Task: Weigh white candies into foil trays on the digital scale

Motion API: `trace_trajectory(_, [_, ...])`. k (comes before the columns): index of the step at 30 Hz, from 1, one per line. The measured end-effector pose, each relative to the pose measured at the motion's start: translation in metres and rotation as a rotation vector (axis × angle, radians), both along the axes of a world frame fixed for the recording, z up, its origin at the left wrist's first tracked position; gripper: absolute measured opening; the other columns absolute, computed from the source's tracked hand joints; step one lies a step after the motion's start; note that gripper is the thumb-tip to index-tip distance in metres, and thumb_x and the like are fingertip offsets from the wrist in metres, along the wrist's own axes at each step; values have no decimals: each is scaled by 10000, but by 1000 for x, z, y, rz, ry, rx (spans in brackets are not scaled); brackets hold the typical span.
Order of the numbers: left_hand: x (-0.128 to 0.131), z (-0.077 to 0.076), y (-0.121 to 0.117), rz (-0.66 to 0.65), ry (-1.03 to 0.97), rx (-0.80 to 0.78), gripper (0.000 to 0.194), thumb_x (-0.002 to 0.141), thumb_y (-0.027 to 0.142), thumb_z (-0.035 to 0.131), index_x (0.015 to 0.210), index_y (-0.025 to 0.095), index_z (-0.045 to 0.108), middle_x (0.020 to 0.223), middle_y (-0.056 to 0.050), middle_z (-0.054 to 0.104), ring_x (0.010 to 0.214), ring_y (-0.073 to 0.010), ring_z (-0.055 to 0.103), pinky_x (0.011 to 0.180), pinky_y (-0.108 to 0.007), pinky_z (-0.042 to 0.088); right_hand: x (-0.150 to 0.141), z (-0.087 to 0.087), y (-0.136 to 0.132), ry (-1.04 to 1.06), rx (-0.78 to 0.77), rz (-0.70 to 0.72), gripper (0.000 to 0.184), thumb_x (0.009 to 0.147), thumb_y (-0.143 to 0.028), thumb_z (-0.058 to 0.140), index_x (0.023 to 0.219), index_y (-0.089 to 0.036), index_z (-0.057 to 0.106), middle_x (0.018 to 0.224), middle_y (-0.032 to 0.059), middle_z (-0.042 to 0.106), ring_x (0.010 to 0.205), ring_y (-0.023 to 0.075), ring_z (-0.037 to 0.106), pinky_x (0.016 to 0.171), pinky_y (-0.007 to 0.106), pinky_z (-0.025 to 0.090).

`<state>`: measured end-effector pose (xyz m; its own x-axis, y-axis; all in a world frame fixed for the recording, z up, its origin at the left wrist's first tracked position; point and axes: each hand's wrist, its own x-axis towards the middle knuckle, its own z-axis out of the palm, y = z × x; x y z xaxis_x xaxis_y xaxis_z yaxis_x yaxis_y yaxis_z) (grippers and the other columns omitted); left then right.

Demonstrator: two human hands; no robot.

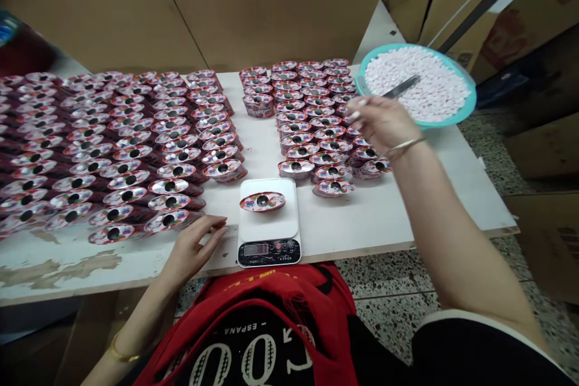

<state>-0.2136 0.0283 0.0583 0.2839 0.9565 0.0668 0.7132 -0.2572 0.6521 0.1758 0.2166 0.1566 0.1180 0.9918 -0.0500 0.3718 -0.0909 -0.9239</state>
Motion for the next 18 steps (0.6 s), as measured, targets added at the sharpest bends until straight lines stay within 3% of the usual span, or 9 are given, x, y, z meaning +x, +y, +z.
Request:
trace_trajectory(1, [0, 1, 0, -1, -1, 3, 183, 938, 301, 503, 1070, 211, 592, 968, -50, 657, 889, -163, 635, 751, -284, 537, -23, 1, -18, 142, -70, 78, 53, 876, -134, 592, 879, -81, 593, 836, 50, 627, 644, 38, 548, 550, 188, 358])
trace_trajectory(3, [1, 1, -2, -7, 2, 20, 173, 937, 293, 508, 1066, 211, 588, 972, -51, 655, 898, -164, 632, 767, -288, 529, -66, -1, -49, 232, -164, 290, 99, 839, -196, 651, 875, -112, 613, 741, 8, 598, 563, 52, 507, 516, 196, 374])
trace_trajectory(5, [1, 1, -4, -22, 0, 39, 165, 938, 284, 507, 1063, 206, 582, 970, -56, 653, 901, -165, 630, 790, -297, 520, -100, -6, -71, 171, -152, 455, 80, 841, -206, 636, 846, -127, 623, 708, 1, 586, 571, 76, 508, 543, 221, 406])
trace_trajectory(7, [2, 0, -7, -31, -11, 45, 166, 942, 284, 499, 1061, 202, 580, 959, -60, 652, 894, -167, 630, 793, -303, 518, -123, -11, -85, 12, -20, 556, 57, 857, -153, 588, 820, -131, 626, 747, 15, 603, 676, 104, 543, 650, 248, 438])
trace_trajectory(10, [4, -3, -12, -30, -37, 19, 181, 947, 297, 487, 1070, 201, 579, 937, -59, 646, 876, -167, 628, 765, -299, 524, -139, -18, -97, -248, 164, 657, 137, 884, -72, 508, 856, -121, 633, 853, 50, 621, 836, 132, 553, 796, 274, 427])
trace_trajectory(18, [5, -3, -18, -24, -54, -7, 177, 948, 283, 490, 1076, 196, 578, 936, -52, 639, 865, -149, 611, 764, -278, 507, -140, -20, -111, -618, 174, 802, 204, 954, -98, 430, 948, -96, 634, 990, 111, 580, 863, 157, 536, 796, 278, 416])
